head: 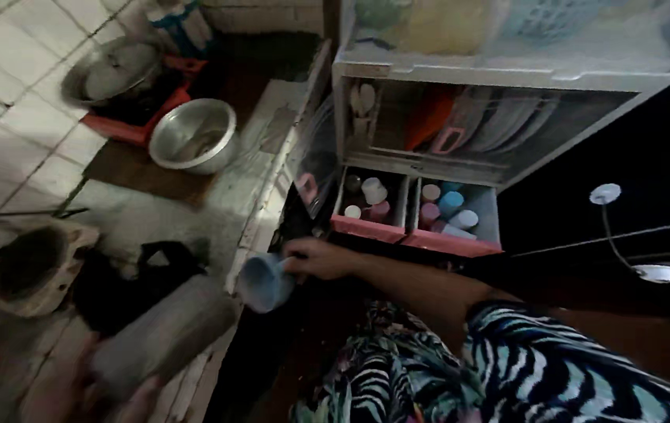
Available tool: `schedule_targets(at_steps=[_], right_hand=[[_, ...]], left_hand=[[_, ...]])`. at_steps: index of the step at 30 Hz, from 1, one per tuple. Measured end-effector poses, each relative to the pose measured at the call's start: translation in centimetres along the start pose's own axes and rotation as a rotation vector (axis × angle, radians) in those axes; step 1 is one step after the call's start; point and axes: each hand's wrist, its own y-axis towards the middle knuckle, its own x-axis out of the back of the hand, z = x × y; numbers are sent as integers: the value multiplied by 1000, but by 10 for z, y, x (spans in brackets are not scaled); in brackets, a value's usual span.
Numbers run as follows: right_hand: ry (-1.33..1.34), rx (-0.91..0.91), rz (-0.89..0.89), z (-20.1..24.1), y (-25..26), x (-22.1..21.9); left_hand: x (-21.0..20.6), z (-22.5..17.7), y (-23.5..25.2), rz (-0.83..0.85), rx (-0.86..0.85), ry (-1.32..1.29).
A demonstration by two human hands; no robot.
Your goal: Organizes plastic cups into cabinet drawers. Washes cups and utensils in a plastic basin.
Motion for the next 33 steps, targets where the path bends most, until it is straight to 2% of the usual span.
schedule_targets(at_steps=[2, 6, 11, 14, 19, 23, 27, 33], right_hand=[[-115, -206, -128, -36, -49, 55], [-365, -661, -309, -92, -133, 145], [-608, -1128, -242, -174, -196, 214], [-630, -1207, -174, -221, -219, 237], [-597, -1202, -27, -263, -238, 259], [-558, -1217, -179, -257, -247, 275], [-650, -1250, -277, -248, -258, 291], [-737, -1175, -270, -303, -279, 321]], left_hand=[[-77, -6, 36, 167, 56, 43], [-222, -11, 87, 347, 184, 34], [-358, -20, 122, 565, 240, -20], [-416, -24, 131, 665, 259, 11], [-463, -28, 135, 743, 311, 52], [-482, -22, 135, 781, 353, 51], [-505, -8, 133, 856, 380, 46], [-543, -3, 122, 956, 306, -60]])
